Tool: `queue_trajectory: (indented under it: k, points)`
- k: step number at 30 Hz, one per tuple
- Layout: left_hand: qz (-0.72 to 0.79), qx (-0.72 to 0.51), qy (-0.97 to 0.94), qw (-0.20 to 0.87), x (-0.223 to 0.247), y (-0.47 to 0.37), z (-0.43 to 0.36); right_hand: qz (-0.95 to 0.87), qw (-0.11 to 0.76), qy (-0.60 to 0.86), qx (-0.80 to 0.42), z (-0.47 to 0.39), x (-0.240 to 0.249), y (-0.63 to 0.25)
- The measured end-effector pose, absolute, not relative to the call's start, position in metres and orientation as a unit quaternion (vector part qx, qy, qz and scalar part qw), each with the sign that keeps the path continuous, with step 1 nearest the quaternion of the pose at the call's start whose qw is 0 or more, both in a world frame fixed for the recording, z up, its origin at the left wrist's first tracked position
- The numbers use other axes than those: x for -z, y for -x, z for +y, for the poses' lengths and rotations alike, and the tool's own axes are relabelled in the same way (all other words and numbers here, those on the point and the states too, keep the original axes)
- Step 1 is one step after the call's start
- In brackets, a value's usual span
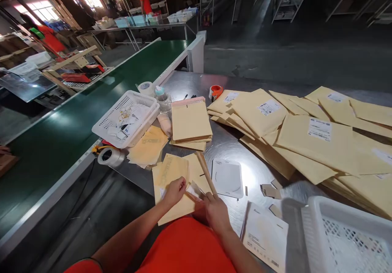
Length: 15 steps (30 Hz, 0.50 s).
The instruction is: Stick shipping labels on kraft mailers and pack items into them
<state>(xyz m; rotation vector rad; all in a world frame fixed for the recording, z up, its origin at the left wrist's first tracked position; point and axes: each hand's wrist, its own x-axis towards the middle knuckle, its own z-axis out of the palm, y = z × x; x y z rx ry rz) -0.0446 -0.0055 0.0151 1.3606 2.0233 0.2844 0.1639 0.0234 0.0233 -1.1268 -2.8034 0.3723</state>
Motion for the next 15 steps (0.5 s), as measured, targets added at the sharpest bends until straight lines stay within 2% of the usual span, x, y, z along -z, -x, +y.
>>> queue_trajectory:
  k: [7,11,15]
  points:
    - [0.79,-0.044,-0.517,0.327,-0.017,0.045,0.0,-0.899,0.07,0.42,-0.105,0.032,-0.024,-0.178]
    - [0.778,-0.047,-0.514,0.358,-0.007,0.045,-0.002,-0.909,0.101,0.387,-0.114,0.03,-0.024,-0.182]
    - [0.774,-0.071,-0.497,0.386,0.0,0.046,-0.004,-0.914,0.065,0.379,-0.133,0.021,-0.02,-0.173]
